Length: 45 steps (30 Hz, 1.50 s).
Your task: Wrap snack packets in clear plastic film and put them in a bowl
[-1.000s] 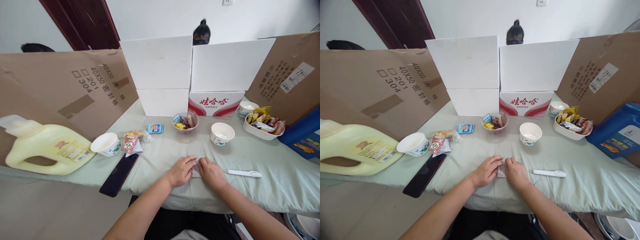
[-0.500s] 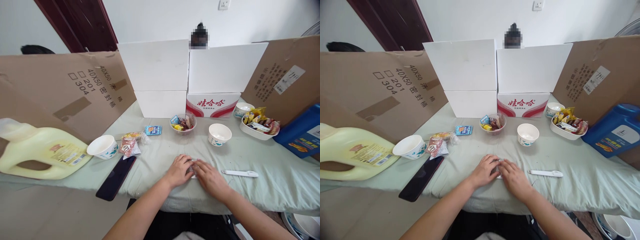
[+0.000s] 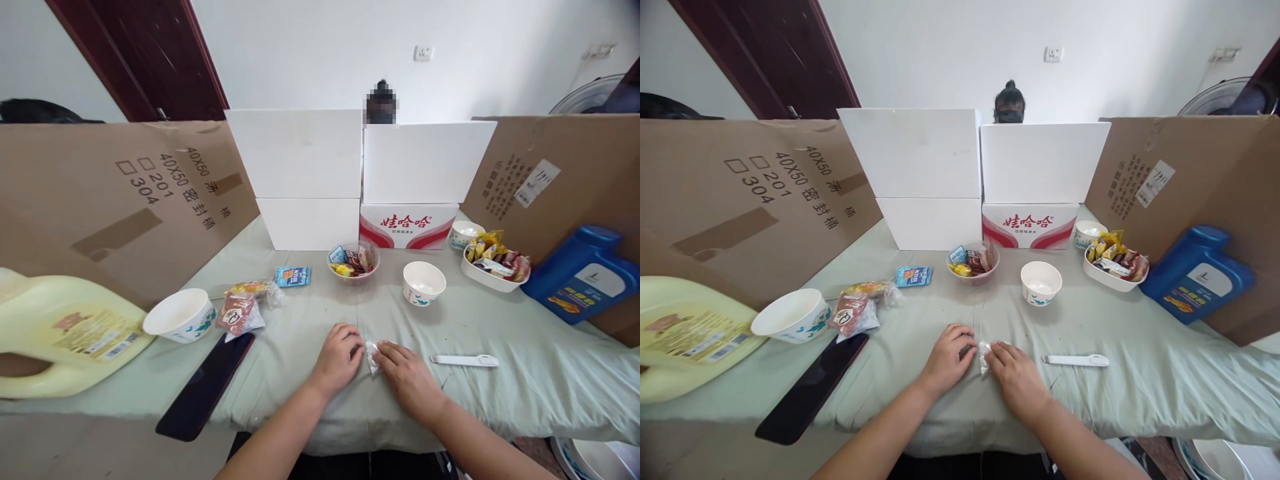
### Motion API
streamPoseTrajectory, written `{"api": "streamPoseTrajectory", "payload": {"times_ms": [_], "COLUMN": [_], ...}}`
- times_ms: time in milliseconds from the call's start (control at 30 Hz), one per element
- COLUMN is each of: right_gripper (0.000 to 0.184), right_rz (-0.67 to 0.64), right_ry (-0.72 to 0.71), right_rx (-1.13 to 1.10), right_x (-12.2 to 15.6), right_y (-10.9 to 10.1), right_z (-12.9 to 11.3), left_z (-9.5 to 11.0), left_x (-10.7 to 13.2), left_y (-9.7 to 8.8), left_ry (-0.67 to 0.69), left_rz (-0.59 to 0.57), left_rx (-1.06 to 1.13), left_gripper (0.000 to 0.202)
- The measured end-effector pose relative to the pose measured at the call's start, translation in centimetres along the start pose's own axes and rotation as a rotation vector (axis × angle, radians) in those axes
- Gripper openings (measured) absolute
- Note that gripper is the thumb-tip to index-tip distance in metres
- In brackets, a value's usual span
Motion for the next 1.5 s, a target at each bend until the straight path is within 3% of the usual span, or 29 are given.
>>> {"api": "streamPoseTrajectory", "payload": {"times_ms": [133,267,333,400,467,633,733,867,1000,1100,1200,1267,1333,1400,1500], "right_gripper": [0.031,0.033,0.035,0.029,0.022,0.035,0.035,0.035,0.028,0.027,0.035,0.032,0.031,0.032,0.035], "right_rz": [0.004,0.081,-0.146,-0.301,-0.483,-0.848,-0.912,-0.918,-0.824,-0.643,-0.405,-0.195,-0.112,-0.018,0.158], "right_ry": [0.027,0.304,0.491,0.539,0.551,0.562,0.58,0.573,0.506,0.492,0.48,0.388,0.292,0.222,0.253], "right_rx": [-0.059,0.067,0.183,0.191,0.163,0.098,0.106,0.104,0.092,0.137,0.172,0.098,0.042,0.06,0.188], "right_x": [-1.3,-5.0,-7.3,-9.6,-11.4,-13.9,-14.1,-13.7,-13.3,-12.0,-8.4,-4.6,-0.1,4.1,8.5], "right_y": [-1.6,-6.4,-8.4,-9.2,-8.7,-5.3,-4.4,-5.0,-7.0,-8.9,-9.6,-8.8,-6.9,-4.7,-2.3], "right_z": [2.5,8.3,11.4,13.8,15.4,16.7,16.5,16.3,16.2,15.2,13.0,11.2,9.9,9.2,8.9], "left_z": [0.0,0.1,0.1,0.1,0.1,-0.1,-0.1,-0.1,-0.4,-0.2,0.4,0.5,0.1,-1.3,-4.4], "left_x": [-0.1,-0.3,-0.4,-0.4,-0.4,-0.4,-0.3,-0.2,-0.1,0.1,0.0,-0.7,-2.2,-4.6,-8.6], "left_y": [0.0,0.1,0.2,0.2,0.3,0.3,0.4,0.4,0.5,0.6,0.5,-0.1,-1.2,-2.9,-5.9], "left_ry": [-0.038,-0.072,-0.081,-0.088,-0.097,-0.106,-0.115,-0.111,-0.104,-0.106,-0.148,-0.219,-0.293,-0.362,-0.509], "left_rz": [-0.012,-0.056,-0.068,-0.079,-0.087,-0.099,-0.092,-0.081,-0.066,-0.07,-0.095,-0.166,-0.225,-0.213,-0.16], "left_rx": [-0.009,-0.024,-0.037,-0.055,-0.069,-0.062,-0.056,-0.053,-0.054,-0.073,-0.116,-0.168,-0.231,-0.304,-0.442], "left_gripper": [0.014,0.012,0.012,0.012,0.012,0.013,0.013,0.014,0.014,0.013,0.011,0.011,0.015,0.021,0.031]}}
Point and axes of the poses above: each hand's wrist, its own x-axis away from the middle knuckle, its own y-axis out of the palm, z = x × y, the point moved 1 cm from there along -x, towards the middle knuckle, and after that the axes turned 5 degrees about x, right-handed, at the moved point
